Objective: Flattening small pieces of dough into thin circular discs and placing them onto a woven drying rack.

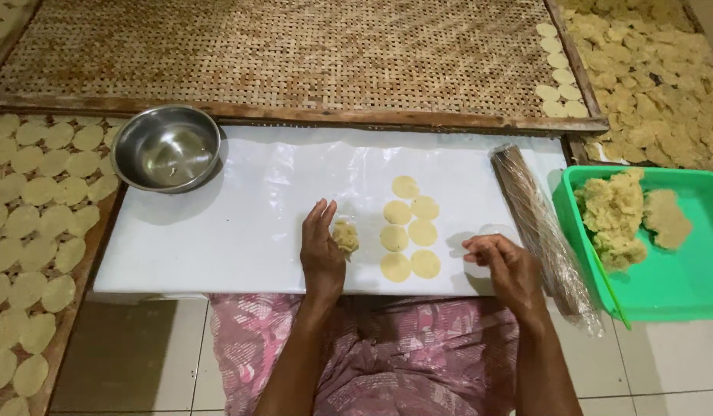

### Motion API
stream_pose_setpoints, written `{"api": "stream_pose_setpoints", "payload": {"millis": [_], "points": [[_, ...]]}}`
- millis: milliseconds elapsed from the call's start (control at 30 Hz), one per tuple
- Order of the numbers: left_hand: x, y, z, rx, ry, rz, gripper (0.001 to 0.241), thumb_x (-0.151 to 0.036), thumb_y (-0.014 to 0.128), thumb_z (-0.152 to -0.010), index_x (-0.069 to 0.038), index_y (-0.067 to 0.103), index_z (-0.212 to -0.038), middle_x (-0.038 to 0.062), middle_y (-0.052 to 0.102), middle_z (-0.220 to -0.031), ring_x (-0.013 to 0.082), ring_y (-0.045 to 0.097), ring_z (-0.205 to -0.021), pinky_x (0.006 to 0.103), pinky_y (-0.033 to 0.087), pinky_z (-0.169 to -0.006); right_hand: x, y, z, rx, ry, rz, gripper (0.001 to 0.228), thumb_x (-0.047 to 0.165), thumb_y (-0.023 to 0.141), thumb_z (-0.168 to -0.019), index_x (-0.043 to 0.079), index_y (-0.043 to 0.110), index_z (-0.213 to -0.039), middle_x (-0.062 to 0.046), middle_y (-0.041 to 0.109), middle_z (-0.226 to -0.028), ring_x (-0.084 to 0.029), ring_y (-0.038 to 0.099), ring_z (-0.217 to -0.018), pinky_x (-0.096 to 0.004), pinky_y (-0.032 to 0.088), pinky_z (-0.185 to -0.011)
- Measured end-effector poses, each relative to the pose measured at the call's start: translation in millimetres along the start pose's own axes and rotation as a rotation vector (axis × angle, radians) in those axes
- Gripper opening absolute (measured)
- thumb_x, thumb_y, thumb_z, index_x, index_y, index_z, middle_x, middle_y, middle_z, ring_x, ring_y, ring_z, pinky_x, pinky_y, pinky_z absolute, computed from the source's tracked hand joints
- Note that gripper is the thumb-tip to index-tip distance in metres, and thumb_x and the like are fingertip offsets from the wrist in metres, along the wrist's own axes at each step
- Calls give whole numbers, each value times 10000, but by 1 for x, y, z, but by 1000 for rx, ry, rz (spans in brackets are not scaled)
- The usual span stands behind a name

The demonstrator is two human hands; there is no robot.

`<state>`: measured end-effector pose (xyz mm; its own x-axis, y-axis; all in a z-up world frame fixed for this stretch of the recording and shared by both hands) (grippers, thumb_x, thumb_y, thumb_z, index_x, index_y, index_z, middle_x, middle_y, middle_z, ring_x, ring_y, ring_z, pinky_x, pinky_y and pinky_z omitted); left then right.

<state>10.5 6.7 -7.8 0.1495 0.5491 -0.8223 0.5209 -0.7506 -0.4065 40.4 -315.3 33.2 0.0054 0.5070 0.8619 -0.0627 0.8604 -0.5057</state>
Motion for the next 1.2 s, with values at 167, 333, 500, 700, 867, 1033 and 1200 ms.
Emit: {"api": "stream_pose_setpoints", "payload": {"millis": [167, 333, 500, 700, 867, 1033, 1200], "points": [[-2, -1, -1, 26, -27, 19, 693, 188, 393, -856, -128, 548, -1453, 130, 506, -1501, 326, 496, -1415, 424, 454, -1146, -14, 24, 17, 23, -25, 87, 147, 178, 663, -969, 100, 781, -927, -68, 806, -1016, -175, 774, -913, -332, 630, -818], [0, 0, 0, 42, -60, 62, 679, 185, 386, -855, -118, 573, -1433, 131, 501, -1501, 324, 492, -1414, 421, 459, -1129, -3, 44, 24, 67, -85, 201, 91, 212, 703, -931, 150, 764, -958, -49, 787, -1126, -187, 756, -1002, -340, 652, -831], [1, 0, 0, 28, -33, 51, 623, 170, 401, -861, -94, 604, -1387, 127, 518, -1495, 313, 508, -1406, 418, 470, -1138, 18, 65, 27, 161, -101, 419, 278, 297, 719, -889, 218, 729, -1156, -43, 739, -1155, -192, 742, -964, -331, 655, -819], [-4, -2, 1, 39, -45, 85, 594, 163, 447, -857, -101, 626, -1359, 125, 525, -1490, 312, 538, -1379, 396, 514, -1082, 53, 74, 33, 158, -266, 568, 355, 250, 752, -877, 143, 678, -1207, -110, 727, -1059, -248, 714, -940, -378, 635, -782], [-3, -1, 0, 45, -63, 102, 561, 156, 476, -865, -102, 646, -1333, 120, 529, -1491, 308, 553, -1360, 398, 518, -1073, 51, 76, 34, 120, -372, 557, 348, 172, 699, -921, 126, 648, -1263, -131, 734, -1044, -260, 717, -925, -388, 638, -762], [-3, -2, 0, 44, -45, 73, 542, 145, 468, -884, -101, 652, -1330, 114, 534, -1484, 303, 557, -1355, 389, 531, -1046, 73, 70, 33, 98, -313, 450, 366, 152, 645, -959, 134, 629, -1325, -144, 747, -1062, -250, 744, -890, -386, 651, -746], [-2, -1, 1, 51, -57, 86, 535, 149, 477, -874, -97, 660, -1313, 111, 534, -1480, 304, 562, -1344, 395, 534, -1040, 51, 62, 25, 170, -92, 259, 368, 180, 622, -975, 187, 637, -1342, -137, 780, -1060, -235, 767, -895, -376, 646, -748]]}}
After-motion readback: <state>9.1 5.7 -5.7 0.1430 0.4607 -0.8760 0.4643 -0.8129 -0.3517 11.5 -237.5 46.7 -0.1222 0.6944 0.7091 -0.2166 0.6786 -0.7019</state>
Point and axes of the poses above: each hand's wrist, its own z-axis away from the middle knuckle, its own y-axis out of the palm, x = y × z, the point moved 1 cm from there along -z, towards the middle knuckle
